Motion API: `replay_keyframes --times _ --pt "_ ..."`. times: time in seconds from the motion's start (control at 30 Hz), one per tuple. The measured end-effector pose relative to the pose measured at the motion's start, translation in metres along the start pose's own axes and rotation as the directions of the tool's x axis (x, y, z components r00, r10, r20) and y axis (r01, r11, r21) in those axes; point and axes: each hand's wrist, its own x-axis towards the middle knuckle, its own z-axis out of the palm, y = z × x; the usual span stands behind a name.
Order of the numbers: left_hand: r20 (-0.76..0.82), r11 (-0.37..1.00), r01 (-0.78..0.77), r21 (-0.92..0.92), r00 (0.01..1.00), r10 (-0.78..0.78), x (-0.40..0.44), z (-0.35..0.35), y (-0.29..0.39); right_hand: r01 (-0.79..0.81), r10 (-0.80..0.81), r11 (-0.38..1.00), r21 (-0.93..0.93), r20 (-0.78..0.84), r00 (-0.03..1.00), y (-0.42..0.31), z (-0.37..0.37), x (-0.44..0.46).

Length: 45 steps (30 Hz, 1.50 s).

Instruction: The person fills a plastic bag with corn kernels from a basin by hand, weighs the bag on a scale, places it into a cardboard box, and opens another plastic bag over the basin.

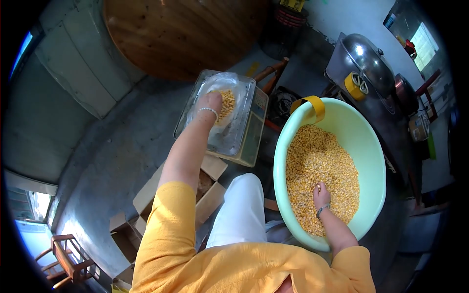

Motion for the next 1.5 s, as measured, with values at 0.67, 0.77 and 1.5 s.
replay_keyframes --times 0.67,0.77,1.5 --pt "0.127 0.665 -0.633 -0.396 0.679 0.723 -0.18 -0.031 0.286 -0.035 0.035 0.999 -0.009 -0.016 0.999 -0.004 -0.003 -0.001" --pt "0.287 0.688 -0.651 -0.321 0.626 0.725 -0.188 -0.022 0.3 -0.038 0.038 0.999 0.007 -0.019 0.999 0.0 0.001 0.0" --pt "0.286 0.745 -0.544 -0.386 0.697 0.657 -0.194 -0.031 0.302 -0.052 0.052 0.999 0.014 0.002 0.999 -0.001 0.0 0.002"
